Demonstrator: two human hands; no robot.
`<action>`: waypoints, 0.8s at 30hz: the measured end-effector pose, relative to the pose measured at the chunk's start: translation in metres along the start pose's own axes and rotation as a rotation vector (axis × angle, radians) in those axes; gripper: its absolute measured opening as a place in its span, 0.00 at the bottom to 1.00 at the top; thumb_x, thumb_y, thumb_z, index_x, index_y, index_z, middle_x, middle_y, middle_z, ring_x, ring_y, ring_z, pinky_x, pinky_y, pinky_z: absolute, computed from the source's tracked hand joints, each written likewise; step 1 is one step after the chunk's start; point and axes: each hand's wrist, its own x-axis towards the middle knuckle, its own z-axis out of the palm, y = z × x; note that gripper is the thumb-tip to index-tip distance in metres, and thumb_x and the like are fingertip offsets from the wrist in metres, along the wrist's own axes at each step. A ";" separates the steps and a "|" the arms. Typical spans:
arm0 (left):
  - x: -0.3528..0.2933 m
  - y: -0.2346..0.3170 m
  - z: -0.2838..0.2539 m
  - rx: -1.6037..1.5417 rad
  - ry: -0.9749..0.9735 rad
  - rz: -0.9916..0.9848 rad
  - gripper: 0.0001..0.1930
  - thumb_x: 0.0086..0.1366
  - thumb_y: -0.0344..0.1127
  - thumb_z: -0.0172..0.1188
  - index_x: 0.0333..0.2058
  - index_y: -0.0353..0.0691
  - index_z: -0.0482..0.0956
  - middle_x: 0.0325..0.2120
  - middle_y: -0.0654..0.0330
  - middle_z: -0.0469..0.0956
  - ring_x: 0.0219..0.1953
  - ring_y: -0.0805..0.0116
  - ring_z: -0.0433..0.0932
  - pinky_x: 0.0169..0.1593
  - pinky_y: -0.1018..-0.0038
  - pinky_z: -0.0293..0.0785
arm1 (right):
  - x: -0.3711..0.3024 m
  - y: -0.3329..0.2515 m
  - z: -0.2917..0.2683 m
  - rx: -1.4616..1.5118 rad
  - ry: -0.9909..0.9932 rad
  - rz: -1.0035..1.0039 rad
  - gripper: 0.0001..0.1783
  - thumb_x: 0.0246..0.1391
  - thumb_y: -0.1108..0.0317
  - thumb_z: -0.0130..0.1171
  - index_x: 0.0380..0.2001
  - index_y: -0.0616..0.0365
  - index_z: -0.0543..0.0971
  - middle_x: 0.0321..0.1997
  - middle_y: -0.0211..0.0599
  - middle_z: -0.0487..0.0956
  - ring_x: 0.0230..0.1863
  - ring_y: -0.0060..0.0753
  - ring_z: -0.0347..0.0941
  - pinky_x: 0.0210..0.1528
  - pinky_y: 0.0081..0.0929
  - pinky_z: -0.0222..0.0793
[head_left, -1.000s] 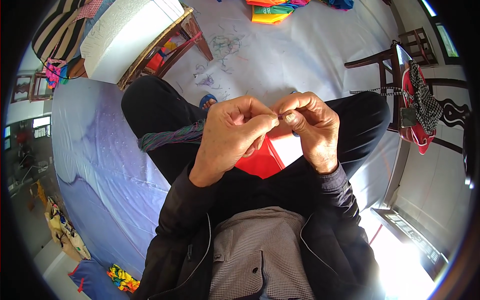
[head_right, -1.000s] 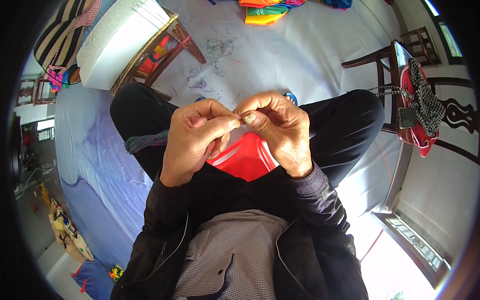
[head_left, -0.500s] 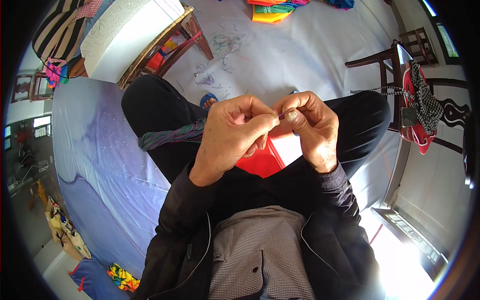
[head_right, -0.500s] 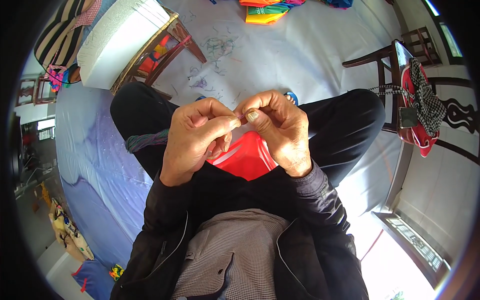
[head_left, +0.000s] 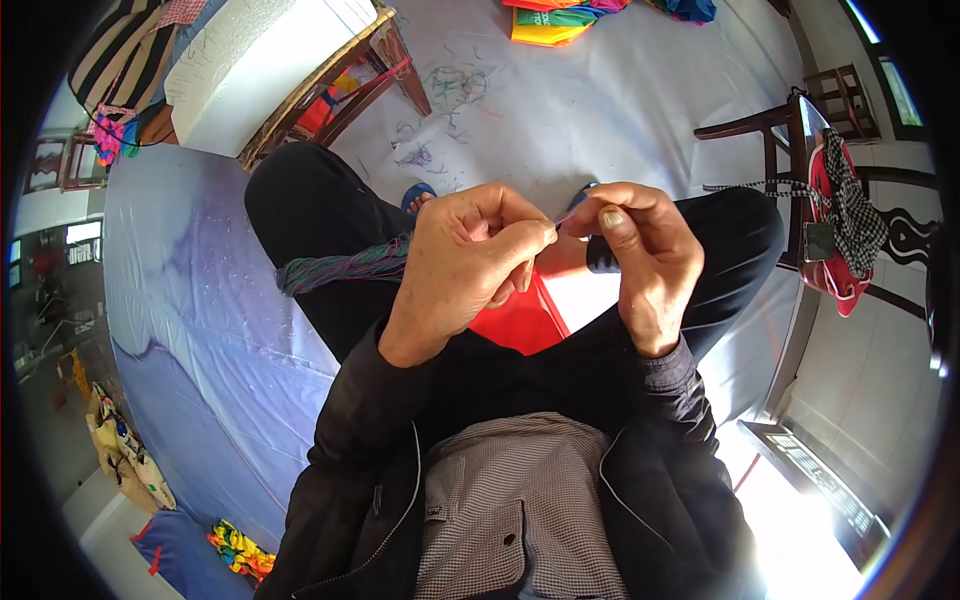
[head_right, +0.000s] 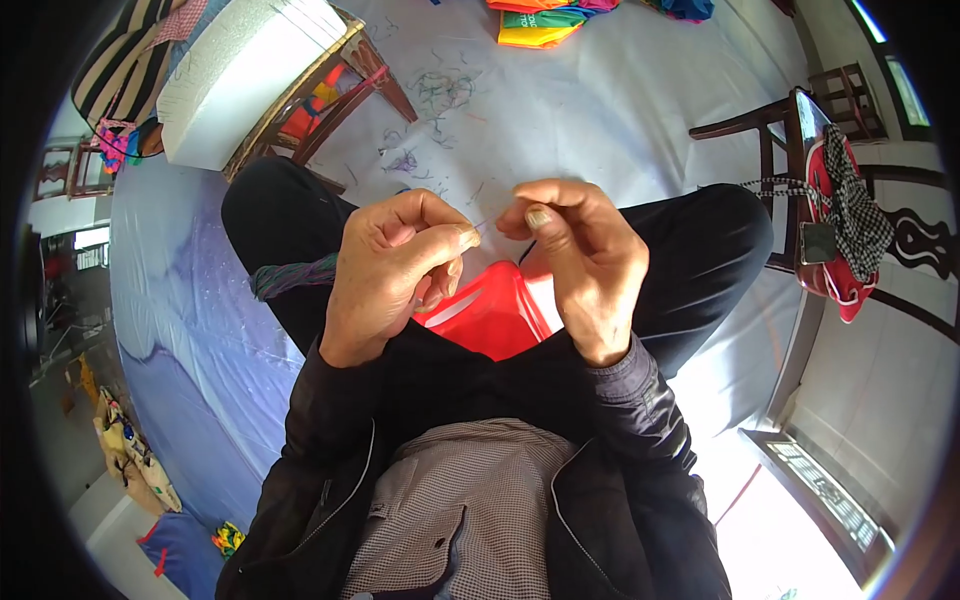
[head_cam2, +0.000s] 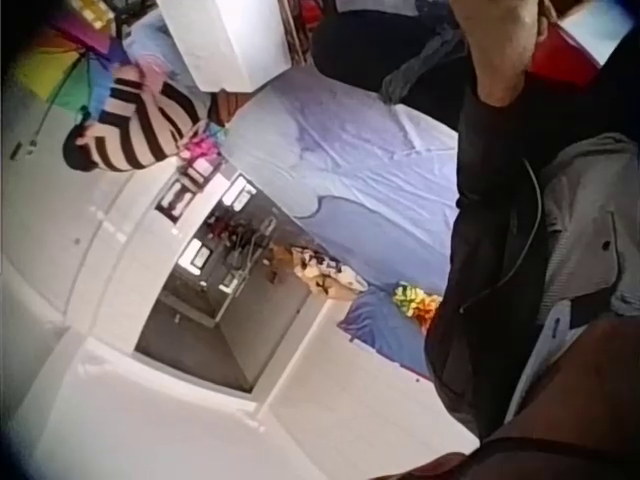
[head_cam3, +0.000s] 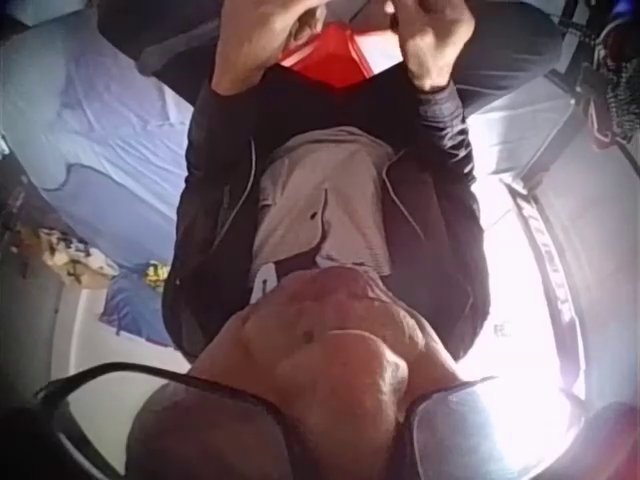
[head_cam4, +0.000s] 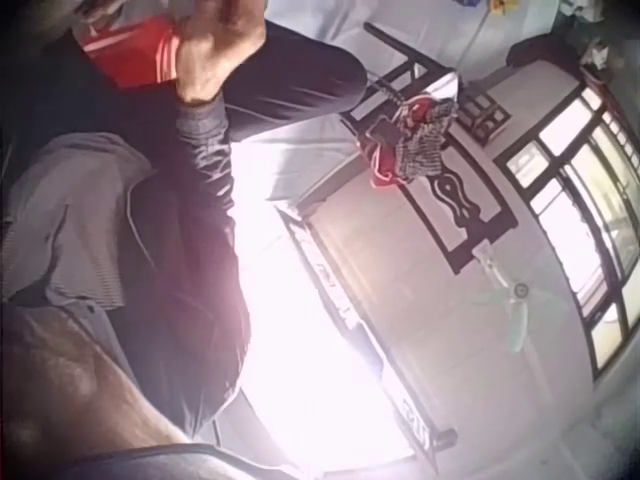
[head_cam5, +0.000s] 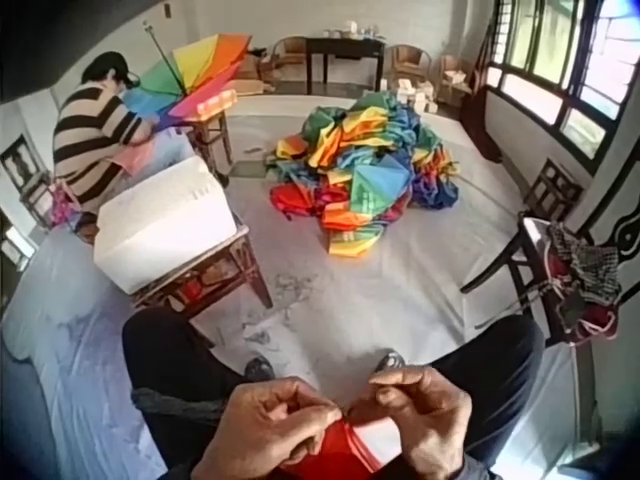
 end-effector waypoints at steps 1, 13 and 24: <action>0.000 0.000 0.000 0.006 0.010 0.001 0.04 0.66 0.24 0.61 0.32 0.30 0.81 0.17 0.62 0.77 0.15 0.81 0.69 0.19 0.82 0.60 | -0.002 -0.003 0.001 -0.109 0.047 -0.061 0.08 0.63 0.81 0.61 0.45 0.68 0.81 0.41 0.40 0.84 0.35 0.27 0.80 0.42 0.27 0.80; -0.002 0.000 0.002 -0.017 -0.010 -0.033 0.04 0.65 0.25 0.61 0.31 0.30 0.81 0.18 0.62 0.77 0.16 0.82 0.69 0.19 0.82 0.59 | 0.002 0.000 0.001 -0.993 -0.008 -0.782 0.23 0.36 0.85 0.71 0.40 0.57 0.87 0.35 0.35 0.79 0.29 0.29 0.80 0.28 0.22 0.76; 0.001 0.000 0.001 -0.001 -0.062 -0.030 0.03 0.64 0.23 0.62 0.32 0.28 0.81 0.21 0.63 0.79 0.22 0.81 0.74 0.25 0.81 0.67 | 0.007 0.010 -0.003 -1.004 0.008 -0.864 0.21 0.34 0.85 0.72 0.37 0.57 0.86 0.34 0.35 0.80 0.29 0.32 0.80 0.27 0.24 0.77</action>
